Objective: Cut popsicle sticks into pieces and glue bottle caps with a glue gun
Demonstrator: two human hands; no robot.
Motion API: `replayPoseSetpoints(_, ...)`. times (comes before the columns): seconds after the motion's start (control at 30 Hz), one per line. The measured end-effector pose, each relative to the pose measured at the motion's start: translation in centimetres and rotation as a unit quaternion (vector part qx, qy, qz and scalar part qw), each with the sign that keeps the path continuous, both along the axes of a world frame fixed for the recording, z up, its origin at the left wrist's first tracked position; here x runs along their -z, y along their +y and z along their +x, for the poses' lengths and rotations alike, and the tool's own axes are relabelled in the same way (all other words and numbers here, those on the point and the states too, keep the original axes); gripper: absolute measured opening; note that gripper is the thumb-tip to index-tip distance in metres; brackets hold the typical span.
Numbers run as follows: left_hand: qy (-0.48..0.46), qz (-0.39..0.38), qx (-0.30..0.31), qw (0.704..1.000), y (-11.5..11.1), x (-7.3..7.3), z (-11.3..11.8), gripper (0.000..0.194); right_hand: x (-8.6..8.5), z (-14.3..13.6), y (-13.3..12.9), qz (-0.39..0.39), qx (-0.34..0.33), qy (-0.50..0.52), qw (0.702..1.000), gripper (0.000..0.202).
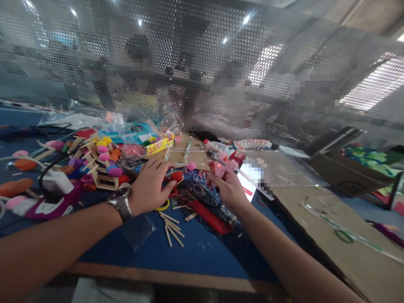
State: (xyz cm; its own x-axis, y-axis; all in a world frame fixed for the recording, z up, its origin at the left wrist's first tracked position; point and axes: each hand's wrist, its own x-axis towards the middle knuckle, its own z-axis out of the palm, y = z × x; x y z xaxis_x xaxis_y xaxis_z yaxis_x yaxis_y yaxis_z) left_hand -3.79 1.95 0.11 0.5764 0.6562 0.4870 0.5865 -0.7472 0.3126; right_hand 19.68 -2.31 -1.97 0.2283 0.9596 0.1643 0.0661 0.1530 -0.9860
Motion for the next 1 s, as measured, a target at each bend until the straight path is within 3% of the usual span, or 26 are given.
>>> replayPoseSetpoints(0.07,-0.002,-0.023,0.117,0.993,-0.4,-0.5,-0.1,0.016,-0.1,0.0,-0.1,0.001,0.007,0.007,1.000,0.043)
replayPoseSetpoints(0.13,0.048,-0.066,0.258,0.963,-0.9,-1.0,-0.2,0.007,-0.3,-0.1,-0.1,0.000,0.009,0.010,1.000,0.042)
replayPoseSetpoints(0.23,0.112,-0.098,0.351,0.925,-1.4,-1.4,-0.2,0.012,-0.4,-0.1,-0.3,0.002,0.008,0.008,1.000,0.043)
replayPoseSetpoints(0.33,0.148,-0.113,0.364,0.913,-1.6,-1.3,0.0,0.017,-0.3,-0.1,-0.5,0.009,0.004,0.005,1.000,0.041)
replayPoseSetpoints(0.53,0.152,-0.146,0.384,0.899,-1.6,-1.2,0.2,0.002,-0.2,0.1,-0.7,0.013,-0.008,-0.010,1.000,0.038)
replayPoseSetpoints(1.0,0.148,-0.156,0.370,0.904,-2.5,-1.1,0.6,0.007,-0.5,0.0,-0.9,0.013,-0.003,-0.018,1.000,0.037)
